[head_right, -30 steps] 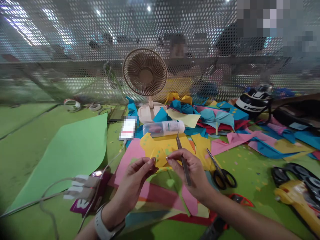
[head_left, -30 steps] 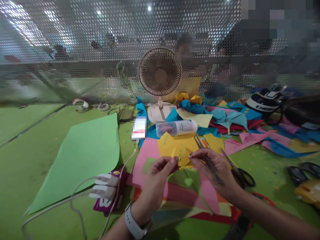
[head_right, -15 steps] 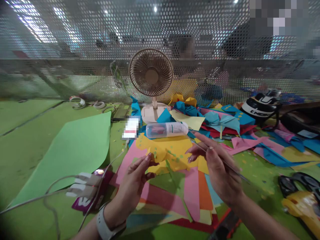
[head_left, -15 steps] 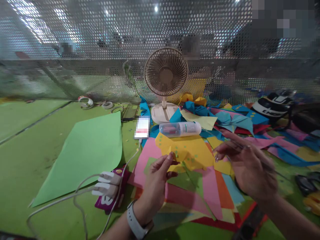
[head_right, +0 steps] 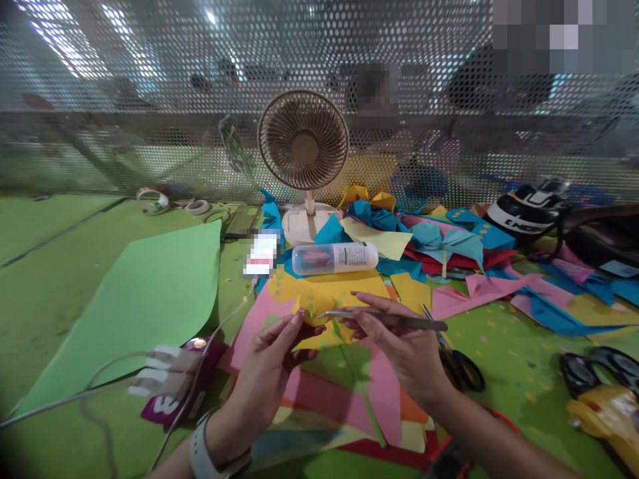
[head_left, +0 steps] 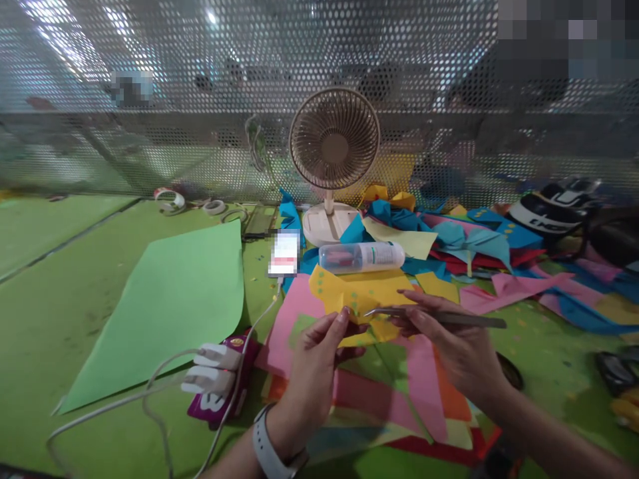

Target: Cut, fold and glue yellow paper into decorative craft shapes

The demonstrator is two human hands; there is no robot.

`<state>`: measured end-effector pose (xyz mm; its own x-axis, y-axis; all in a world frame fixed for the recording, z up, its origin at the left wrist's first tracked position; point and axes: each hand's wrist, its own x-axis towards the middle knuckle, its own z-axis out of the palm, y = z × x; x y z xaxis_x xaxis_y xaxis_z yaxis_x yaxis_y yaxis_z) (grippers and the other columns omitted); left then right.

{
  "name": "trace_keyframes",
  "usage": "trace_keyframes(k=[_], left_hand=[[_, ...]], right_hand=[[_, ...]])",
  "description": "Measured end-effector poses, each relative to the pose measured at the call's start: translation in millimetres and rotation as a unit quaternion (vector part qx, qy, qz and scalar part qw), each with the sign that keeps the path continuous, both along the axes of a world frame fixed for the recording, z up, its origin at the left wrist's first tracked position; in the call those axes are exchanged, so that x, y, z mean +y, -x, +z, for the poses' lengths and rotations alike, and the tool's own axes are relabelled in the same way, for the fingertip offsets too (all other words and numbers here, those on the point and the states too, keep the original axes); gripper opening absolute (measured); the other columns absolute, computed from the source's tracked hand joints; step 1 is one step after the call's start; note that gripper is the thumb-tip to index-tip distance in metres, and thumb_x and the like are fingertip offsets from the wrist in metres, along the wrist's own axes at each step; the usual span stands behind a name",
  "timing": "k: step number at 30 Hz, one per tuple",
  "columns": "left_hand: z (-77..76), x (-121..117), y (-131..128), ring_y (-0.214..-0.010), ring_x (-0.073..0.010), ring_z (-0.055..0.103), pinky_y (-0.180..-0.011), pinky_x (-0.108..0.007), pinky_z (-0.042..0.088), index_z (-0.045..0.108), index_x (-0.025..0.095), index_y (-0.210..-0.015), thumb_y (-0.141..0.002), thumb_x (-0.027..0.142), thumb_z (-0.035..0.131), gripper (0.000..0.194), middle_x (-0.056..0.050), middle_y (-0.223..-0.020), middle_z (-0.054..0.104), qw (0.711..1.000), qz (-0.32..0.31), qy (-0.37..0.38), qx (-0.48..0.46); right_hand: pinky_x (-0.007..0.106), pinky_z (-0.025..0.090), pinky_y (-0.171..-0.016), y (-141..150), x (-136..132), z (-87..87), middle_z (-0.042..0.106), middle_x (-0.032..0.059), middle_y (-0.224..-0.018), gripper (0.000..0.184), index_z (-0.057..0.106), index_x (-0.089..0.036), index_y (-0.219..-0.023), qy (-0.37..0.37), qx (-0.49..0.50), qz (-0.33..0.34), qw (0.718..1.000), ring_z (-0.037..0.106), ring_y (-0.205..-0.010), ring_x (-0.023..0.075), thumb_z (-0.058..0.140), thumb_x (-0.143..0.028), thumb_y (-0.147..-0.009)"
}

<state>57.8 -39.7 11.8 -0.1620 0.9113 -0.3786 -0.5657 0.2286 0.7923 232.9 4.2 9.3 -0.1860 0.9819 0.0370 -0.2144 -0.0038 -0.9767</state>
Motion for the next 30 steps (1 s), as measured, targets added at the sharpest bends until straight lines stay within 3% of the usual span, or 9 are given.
trace_keyframes(k=[3,9,15,30], left_hand=[[-0.1,0.0,0.2,-0.081,-0.0189,0.066,-0.054,-0.021,0.051,0.07,0.017,-0.078,-0.071,0.034,0.072,0.018,-0.003,-0.082,0.067,1.0,0.008,0.001,-0.012],[0.8,0.1,1.2,-0.082,-0.0187,0.067,-0.06,-0.022,0.051,0.071,0.018,-0.077,-0.068,0.032,0.075,0.017,-0.002,-0.083,0.07,0.998,0.022,0.009,-0.052],[1.3,-1.2,-0.8,-0.084,-0.0205,0.068,-0.06,-0.022,0.051,0.072,0.018,-0.081,-0.069,0.03,0.074,0.018,-0.004,-0.087,0.072,0.998,0.015,0.011,-0.061],[-1.1,-4.0,-4.3,-0.083,-0.0188,0.068,-0.064,-0.023,0.052,0.071,0.017,-0.079,-0.07,0.03,0.074,0.016,-0.004,-0.085,0.071,0.997,-0.001,0.005,-0.081]], right_hand=[[0.031,0.06,-0.065,0.7,3.2,-2.6,0.074,0.0052,-0.089,0.025,0.069,-0.023,-0.098,0.028,0.022,0.022,0.999,0.071,-0.076,0.0212,0.072,-0.026,-0.074],[0.031,0.061,-0.063,-2.2,2.0,-3.2,0.074,0.0047,-0.085,0.02,0.071,-0.023,-0.092,0.003,-0.015,0.033,0.999,0.071,-0.075,0.0223,0.073,-0.025,-0.072],[0.032,0.061,-0.065,-0.5,-2.5,-7.9,0.074,0.0038,-0.083,0.017,0.071,-0.023,-0.091,0.005,0.013,-0.01,1.0,0.071,-0.074,0.0214,0.072,-0.023,-0.074],[0.03,0.06,-0.067,3.5,-4.9,-10.8,0.074,0.0013,-0.083,0.016,0.071,-0.025,-0.091,-0.012,0.008,-0.006,1.0,0.07,-0.072,0.0181,0.071,-0.023,-0.075]])
